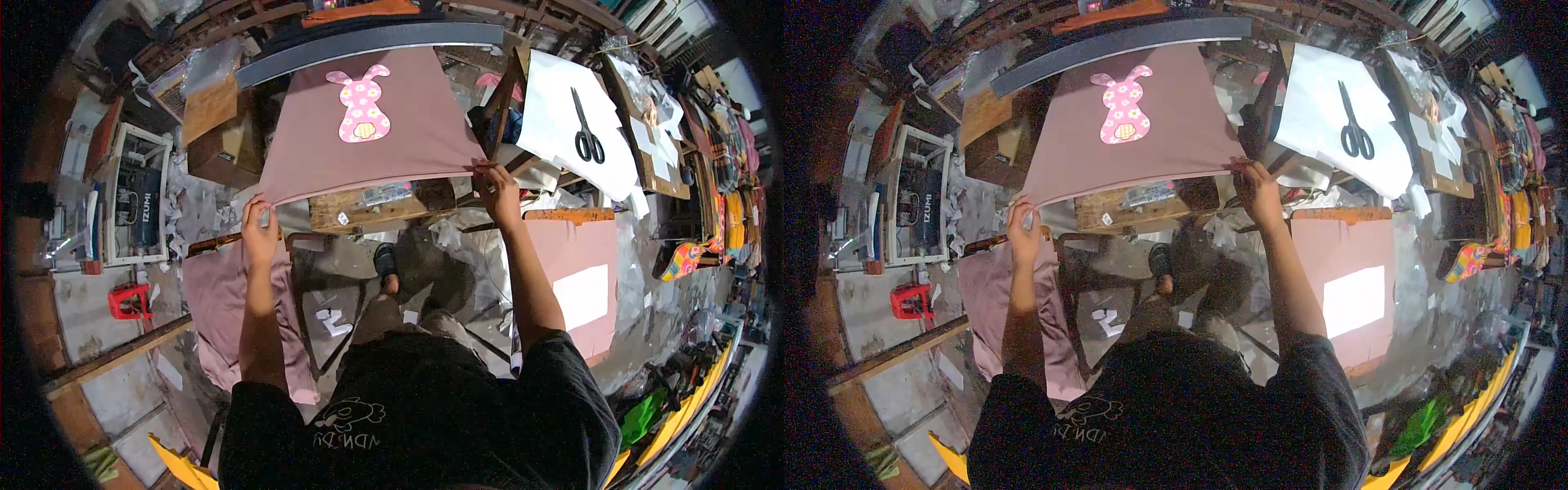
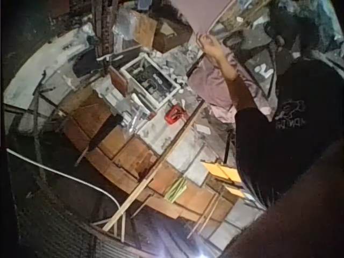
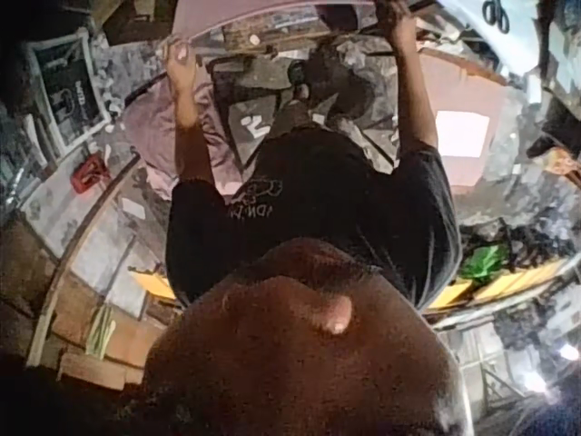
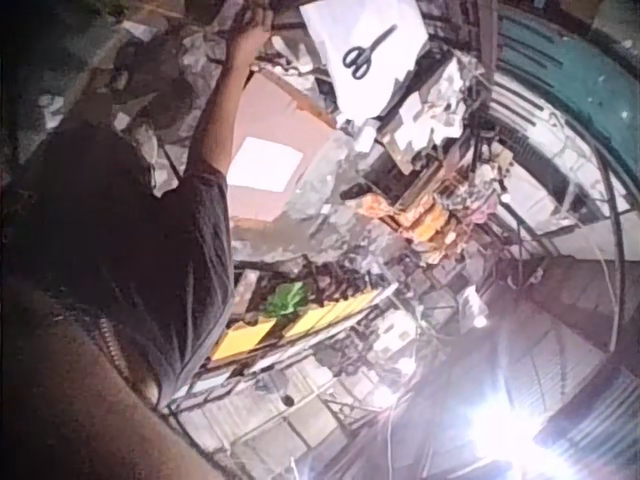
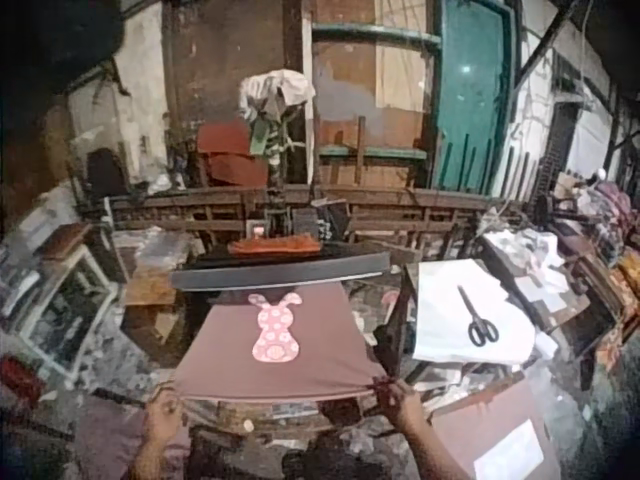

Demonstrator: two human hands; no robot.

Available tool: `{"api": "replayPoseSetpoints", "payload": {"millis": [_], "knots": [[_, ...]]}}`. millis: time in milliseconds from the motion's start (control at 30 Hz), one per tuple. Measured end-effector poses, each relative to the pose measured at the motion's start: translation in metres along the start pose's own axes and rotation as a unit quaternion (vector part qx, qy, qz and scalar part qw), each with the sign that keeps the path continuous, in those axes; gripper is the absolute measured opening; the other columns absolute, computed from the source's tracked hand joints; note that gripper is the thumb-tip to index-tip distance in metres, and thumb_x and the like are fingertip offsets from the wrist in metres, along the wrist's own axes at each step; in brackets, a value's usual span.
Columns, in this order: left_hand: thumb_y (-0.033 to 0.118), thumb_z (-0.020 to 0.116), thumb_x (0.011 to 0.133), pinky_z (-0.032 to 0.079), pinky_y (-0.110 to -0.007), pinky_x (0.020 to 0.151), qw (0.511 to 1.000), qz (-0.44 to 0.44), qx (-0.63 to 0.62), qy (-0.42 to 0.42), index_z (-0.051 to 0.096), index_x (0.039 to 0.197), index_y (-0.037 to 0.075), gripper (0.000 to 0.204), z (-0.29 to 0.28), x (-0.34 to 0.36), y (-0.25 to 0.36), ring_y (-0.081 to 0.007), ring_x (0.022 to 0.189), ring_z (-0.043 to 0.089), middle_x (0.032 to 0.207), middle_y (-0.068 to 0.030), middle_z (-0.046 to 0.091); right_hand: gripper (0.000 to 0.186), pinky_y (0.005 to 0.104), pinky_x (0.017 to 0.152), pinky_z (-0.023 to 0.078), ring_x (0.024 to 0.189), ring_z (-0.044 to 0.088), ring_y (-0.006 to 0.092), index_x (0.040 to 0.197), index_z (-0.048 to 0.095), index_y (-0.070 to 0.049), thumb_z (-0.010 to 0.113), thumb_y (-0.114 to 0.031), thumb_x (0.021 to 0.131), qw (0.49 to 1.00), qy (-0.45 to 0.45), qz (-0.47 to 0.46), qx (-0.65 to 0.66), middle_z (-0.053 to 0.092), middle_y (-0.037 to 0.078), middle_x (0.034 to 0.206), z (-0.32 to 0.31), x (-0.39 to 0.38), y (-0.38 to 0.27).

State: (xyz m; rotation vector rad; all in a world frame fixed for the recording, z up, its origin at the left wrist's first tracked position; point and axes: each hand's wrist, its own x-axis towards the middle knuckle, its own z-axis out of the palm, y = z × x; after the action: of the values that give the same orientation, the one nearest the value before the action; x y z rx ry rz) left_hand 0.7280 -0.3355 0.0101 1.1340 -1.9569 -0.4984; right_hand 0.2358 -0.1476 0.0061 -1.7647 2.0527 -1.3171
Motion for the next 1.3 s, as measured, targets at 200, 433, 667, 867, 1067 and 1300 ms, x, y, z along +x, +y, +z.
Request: {"api": "replayPoseSetpoints", "payload": {"millis": [200, 433, 667, 867, 1067, 1300], "knots": [[0.000, 0.065, 0.089, 0.056, -0.034, 0.083, 0.990, 0.054, 0.131, -0.021, 0.062, 0.099, 0.000, 0.011, 0.001, -0.004, 0.014, -0.0228, 0.105, 0.065, 0.118, -0.0103, 0.063, 0.029, 0.0362, 0.084, 0.057, 0.104, 0.070, 0.0270, 0.110, 0.073, -0.008, 0.066, 0.006, 0.086, 0.998, -0.016, 0.045, -0.031, 0.071, 0.011, 0.114, 0.003, -0.004, 0.003], [0.018, 0.074, 0.091, 0.053, -0.032, 0.081, 0.959, -0.242, -0.088, -0.116, 0.064, 0.109, 0.002, 0.026, 0.016, -0.027, -0.031, -0.0179, 0.099, 0.065, 0.110, -0.0119, 0.066, 0.021, 0.0440, 0.082, 0.055, 0.095, 0.066, 0.0347, 0.104, 0.073, -0.006, 0.067, -0.002, 0.085, 0.986, -0.127, 0.043, -0.100, 0.069, 0.015, 0.108, 0.028, -0.021, 0.027], [0.032, 0.069, 0.094, 0.050, -0.031, 0.084, 0.955, -0.275, -0.107, -0.029, 0.066, 0.112, 0.003, 0.034, 0.036, 0.040, -0.107, -0.0194, 0.092, 0.067, 0.098, -0.0100, 0.071, 0.015, 0.0406, 0.069, 0.055, 0.079, 0.071, 0.0321, 0.084, 0.070, -0.003, 0.069, -0.017, 0.088, 0.959, -0.271, 0.078, -0.021, 0.072, 0.016, 0.086, 0.056, -0.088, 0.030], [0.027, 0.062, 0.097, 0.051, -0.034, 0.086, 0.941, -0.278, -0.190, -0.030, 0.068, 0.106, 0.000, 0.030, 0.119, 0.213, -0.169, -0.0211, 0.101, 0.068, 0.104, -0.0093, 0.073, 0.030, 0.0411, 0.070, 0.056, 0.081, 0.069, 0.0301, 0.094, 0.067, -0.005, 0.067, -0.035, 0.092, 0.864, -0.465, 0.147, -0.127, 0.071, 0.016, 0.084, 0.037, -0.217, 0.021], [0.028, 0.072, 0.088, 0.056, -0.038, 0.076, 0.966, -0.200, -0.163, -0.023, 0.072, 0.089, 0.001, 0.027, 0.192, 0.339, -0.198, -0.0258, 0.083, 0.071, 0.088, -0.0110, 0.075, 0.015, 0.0299, 0.057, 0.051, 0.067, 0.064, 0.0176, 0.101, 0.071, -0.003, 0.067, -0.015, 0.092, 0.715, -0.267, 0.601, 0.237, 0.071, 0.008, 0.081, 0.009, -0.312, 0.016], [0.054, 0.077, 0.075, 0.057, -0.040, 0.075, 0.970, -0.146, -0.167, -0.094, 0.076, 0.089, 0.006, 0.050, 0.221, 0.363, -0.193, -0.0316, 0.081, 0.071, 0.086, -0.0138, 0.074, 0.036, 0.0378, 0.062, 0.054, 0.079, 0.067, 0.0267, 0.125, 0.057, -0.002, 0.058, -0.026, 0.098, 0.702, -0.299, 0.625, 0.165, 0.069, 0.018, 0.103, -0.005, -0.327, 0.009]]}}
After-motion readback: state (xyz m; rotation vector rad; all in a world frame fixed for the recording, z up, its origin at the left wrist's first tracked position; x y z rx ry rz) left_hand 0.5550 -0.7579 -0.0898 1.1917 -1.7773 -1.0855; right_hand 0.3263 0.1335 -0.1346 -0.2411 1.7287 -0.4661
